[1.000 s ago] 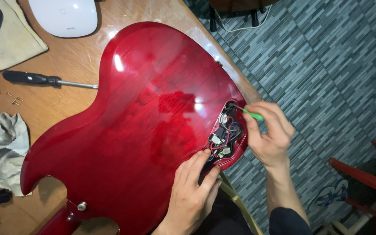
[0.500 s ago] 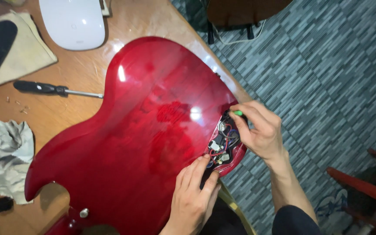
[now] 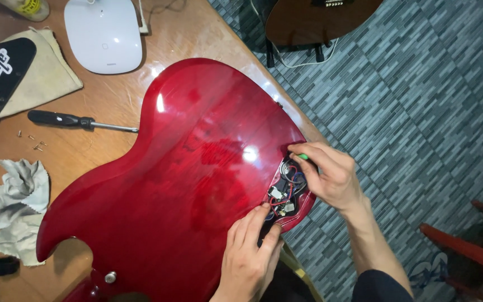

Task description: Cleaning the back of a red electric guitar with a cloth and then using a screwdriver to adjust components in the electronics cavity.

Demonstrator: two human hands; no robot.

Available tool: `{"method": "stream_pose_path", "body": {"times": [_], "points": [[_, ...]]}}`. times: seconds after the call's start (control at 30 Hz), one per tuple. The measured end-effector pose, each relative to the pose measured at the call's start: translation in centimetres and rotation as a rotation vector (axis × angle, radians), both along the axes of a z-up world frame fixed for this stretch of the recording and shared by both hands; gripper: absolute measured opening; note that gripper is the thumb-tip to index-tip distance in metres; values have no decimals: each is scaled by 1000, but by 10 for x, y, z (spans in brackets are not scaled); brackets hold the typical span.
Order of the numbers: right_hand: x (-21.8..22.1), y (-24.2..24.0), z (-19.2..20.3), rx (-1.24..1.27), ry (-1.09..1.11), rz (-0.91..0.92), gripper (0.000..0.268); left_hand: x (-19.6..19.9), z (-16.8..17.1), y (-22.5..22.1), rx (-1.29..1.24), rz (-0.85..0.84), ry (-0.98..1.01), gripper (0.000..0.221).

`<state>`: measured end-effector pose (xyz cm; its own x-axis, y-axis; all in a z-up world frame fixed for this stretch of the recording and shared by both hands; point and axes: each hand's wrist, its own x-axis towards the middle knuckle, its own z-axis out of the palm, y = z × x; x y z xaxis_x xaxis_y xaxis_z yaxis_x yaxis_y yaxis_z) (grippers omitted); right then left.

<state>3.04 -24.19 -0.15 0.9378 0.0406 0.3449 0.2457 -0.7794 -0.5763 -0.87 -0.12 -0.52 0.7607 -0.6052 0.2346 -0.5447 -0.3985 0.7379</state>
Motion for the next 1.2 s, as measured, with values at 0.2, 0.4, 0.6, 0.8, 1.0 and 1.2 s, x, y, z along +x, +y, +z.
{"method": "stream_pose_path", "body": {"times": [0.2, 0.4, 0.6, 0.8, 1.0, 1.2], "points": [[0, 4, 9, -24, 61, -11, 11, -1, -3, 1, 4, -7, 9, 29], [-1, 5, 9, -68, 33, -37, 10, 2, 2, 1, -6, -14, 16, 26], [-3, 3, 7, 208, 115, -196, 5, 3, 2, 2, -7, -22, 10, 27], [-10, 3, 14, 206, 49, -236, 6, 3, 2, 1, -12, -24, 6, 29], [2, 5, 10, -37, 64, -9, 9, 5, 4, 3, 4, -25, 2, 23], [-2, 10, 19, -153, 64, -44, 6, 5, 6, 4, -2, -24, 11, 20]]}}
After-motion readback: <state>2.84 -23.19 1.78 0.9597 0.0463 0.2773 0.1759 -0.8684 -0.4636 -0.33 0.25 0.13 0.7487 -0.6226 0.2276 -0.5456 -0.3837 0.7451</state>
